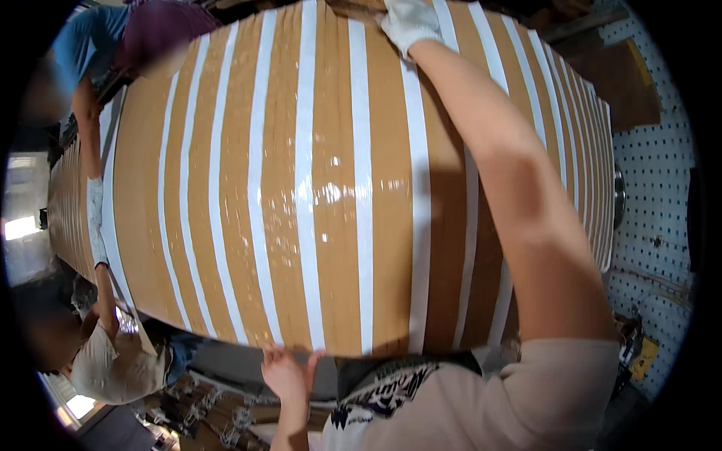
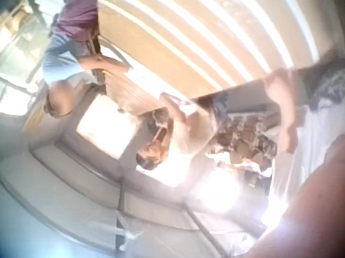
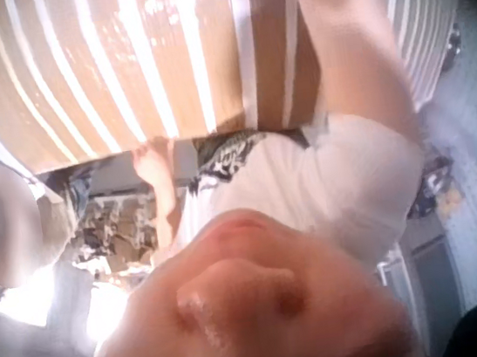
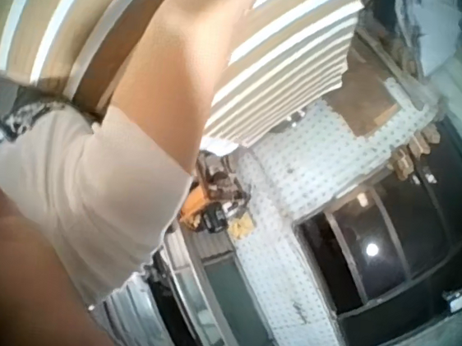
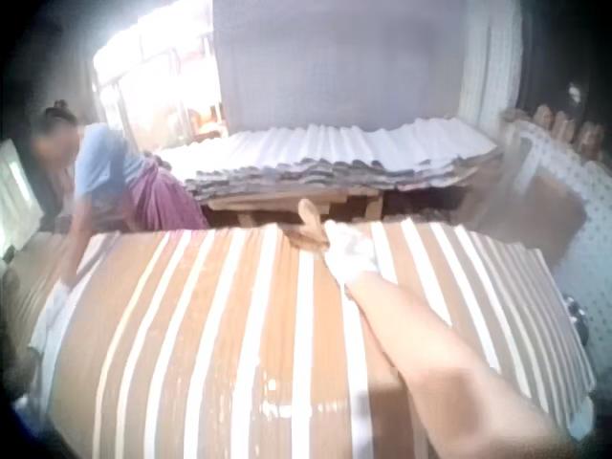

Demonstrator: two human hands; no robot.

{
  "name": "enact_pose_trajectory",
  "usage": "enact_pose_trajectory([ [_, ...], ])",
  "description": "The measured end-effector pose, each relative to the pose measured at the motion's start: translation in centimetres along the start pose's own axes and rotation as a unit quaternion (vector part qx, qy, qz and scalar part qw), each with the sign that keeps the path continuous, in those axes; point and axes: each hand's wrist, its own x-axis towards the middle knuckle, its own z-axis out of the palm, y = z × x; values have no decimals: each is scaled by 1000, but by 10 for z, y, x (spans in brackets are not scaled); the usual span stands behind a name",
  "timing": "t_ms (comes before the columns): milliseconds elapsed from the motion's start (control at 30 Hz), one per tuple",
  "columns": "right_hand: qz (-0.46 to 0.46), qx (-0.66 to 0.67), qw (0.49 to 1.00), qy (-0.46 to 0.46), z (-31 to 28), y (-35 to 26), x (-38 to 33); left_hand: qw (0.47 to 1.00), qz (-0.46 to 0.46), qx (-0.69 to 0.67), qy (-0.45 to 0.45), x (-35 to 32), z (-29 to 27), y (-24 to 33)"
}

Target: The person repeatedly dips a brush into a metal bowl and applies a clear liquid to the surface of a large, striped wooden object. The person works methodically along the length of the object, smoothing the liquid into the wood grain.

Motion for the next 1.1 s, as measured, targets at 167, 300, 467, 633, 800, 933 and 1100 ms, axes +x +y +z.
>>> enact_pose_trajectory([
  [167,-120,52,988,-86,-54,-16,-112,995,60,29,80,7,4,-1],
  [300,-270,157,949,-38,-127,-55,-252,996,12,58,67,-1,6,-3],
  [467,-239,134,940,-203,-214,-85,-413,995,43,47,75,-3,4,-3],
  [633,-239,351,900,-97,-211,-62,-447,995,58,39,71,-9,8,-7],
  [800,-58,86,986,-134,-218,-48,-411,999,20,29,-3,-12,-6,1],
  [933,-180,8,948,-261,-251,-74,-478,998,30,34,39,-13,2,-4],
  [1100,-106,-5,925,-365,-273,-83,-431,999,21,20,-16,-10,0,-10],
])
